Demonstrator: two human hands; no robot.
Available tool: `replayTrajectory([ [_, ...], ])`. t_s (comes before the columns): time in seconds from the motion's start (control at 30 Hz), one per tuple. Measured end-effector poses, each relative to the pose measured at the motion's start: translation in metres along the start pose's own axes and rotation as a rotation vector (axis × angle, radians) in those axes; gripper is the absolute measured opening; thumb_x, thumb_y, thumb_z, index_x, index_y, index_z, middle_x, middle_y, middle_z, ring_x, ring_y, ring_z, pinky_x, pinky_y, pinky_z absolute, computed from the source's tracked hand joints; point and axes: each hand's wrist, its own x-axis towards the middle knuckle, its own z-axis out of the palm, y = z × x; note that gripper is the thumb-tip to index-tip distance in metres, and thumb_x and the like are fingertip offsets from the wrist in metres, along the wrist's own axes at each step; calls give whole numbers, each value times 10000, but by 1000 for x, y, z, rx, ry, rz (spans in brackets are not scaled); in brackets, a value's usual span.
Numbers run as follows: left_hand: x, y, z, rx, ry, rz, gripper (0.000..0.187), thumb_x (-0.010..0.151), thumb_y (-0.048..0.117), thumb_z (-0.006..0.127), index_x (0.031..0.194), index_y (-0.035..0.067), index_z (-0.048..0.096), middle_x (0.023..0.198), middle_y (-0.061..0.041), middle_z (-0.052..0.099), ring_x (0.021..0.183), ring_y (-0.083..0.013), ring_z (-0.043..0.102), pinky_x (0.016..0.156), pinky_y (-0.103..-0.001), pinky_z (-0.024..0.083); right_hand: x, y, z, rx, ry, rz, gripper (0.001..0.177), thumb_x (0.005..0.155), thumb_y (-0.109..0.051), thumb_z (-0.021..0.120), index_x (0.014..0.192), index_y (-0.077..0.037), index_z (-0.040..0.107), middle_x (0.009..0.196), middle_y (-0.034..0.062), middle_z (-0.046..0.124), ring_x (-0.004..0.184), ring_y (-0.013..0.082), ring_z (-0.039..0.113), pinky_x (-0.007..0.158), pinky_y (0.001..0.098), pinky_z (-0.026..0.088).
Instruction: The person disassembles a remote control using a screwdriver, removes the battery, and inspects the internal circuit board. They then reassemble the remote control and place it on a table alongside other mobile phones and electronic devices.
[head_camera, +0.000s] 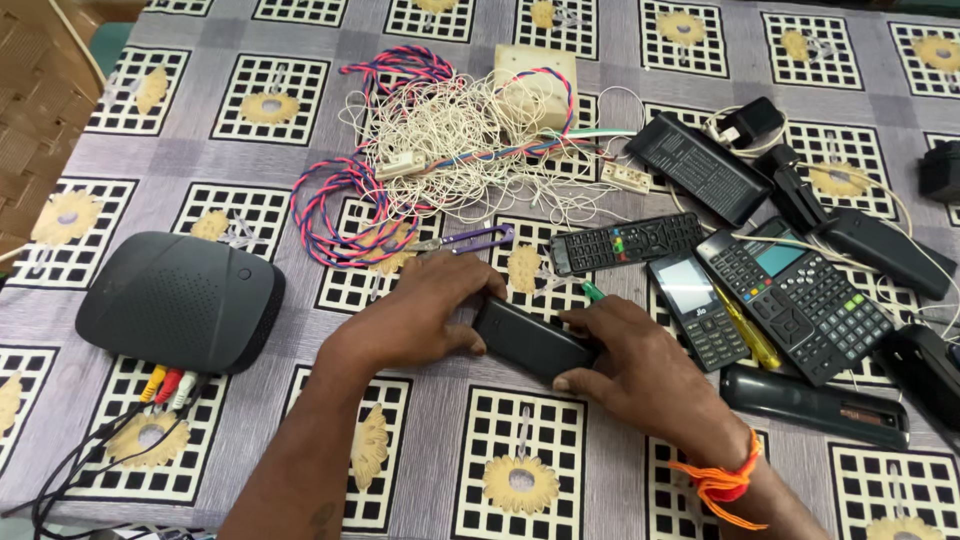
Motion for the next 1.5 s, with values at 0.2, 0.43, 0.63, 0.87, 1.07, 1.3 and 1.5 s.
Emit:
replayTrajectory([
  [0.2, 5, 1, 8, -285, 20, -59, 398, 737, 73, 778, 1073, 86, 565, 992, -74, 663, 950, -259, 671, 852, -379, 529, 2, 7, -3, 8, 0, 154, 371, 728, -243, 881, 1033, -73, 757, 880, 59, 748, 692, 215, 744, 640, 342, 590],
  [0.43, 16, -5, 23, -195, 241, 240, 301, 802, 90, 764, 1088, 68, 675, 1024, -109, 682, 1008, -303, 641, 912, -418, 508, 9, 30, 1, 82, 343, -107, 291, 768, -67, 790, 1054, -39, 744, 928, 104, 732, 761, 242, 745, 648, 336, 582],
  [0.63, 23, 3, 43, -282, 240, 257, 298, 883, 153, 728, 1166, 59, 727, 1111, -130, 757, 1060, -316, 706, 954, -402, 537, 15, 39, 11, 113, 360, -256, 303, 739, -74, 822, 1032, -36, 755, 959, 107, 760, 865, 260, 738, 738, 359, 585],
  [0.87, 24, 9, 46, -315, 272, 203, 275, 882, 164, 739, 1130, 45, 738, 1054, -143, 776, 960, -311, 760, 841, -377, 599, 20, 44, 16, 172, 380, -289, 345, 708, -72, 842, 1043, -33, 768, 963, 102, 783, 891, 239, 713, 772, 348, 562],
  [1.07, 25, 8, 47, -316, 284, 214, 279, 884, 153, 744, 1134, 28, 737, 1053, -152, 782, 953, -303, 774, 840, -360, 606, 22, 49, 19, 215, 353, -242, 348, 717, -106, 863, 1050, -43, 783, 957, 86, 805, 862, 204, 711, 723, 340, 566],
  [1.3, 26, 8, 47, -343, 268, 183, 261, 878, 140, 746, 1111, 20, 744, 1026, -159, 788, 921, -288, 785, 820, -357, 612, 22, 53, 22, 244, 376, -252, 332, 721, -97, 856, 1042, -41, 789, 922, 84, 803, 854, 202, 712, 753, 334, 558],
  [1.5, 27, 11, 47, -373, 289, 159, 248, 867, 106, 745, 1097, 14, 750, 1032, -167, 791, 922, -270, 802, 818, -343, 625, 23, 54, 24, 246, 399, -249, 325, 721, -66, 837, 1042, -42, 789, 899, 79, 796, 822, 204, 695, 739, 331, 546],
])
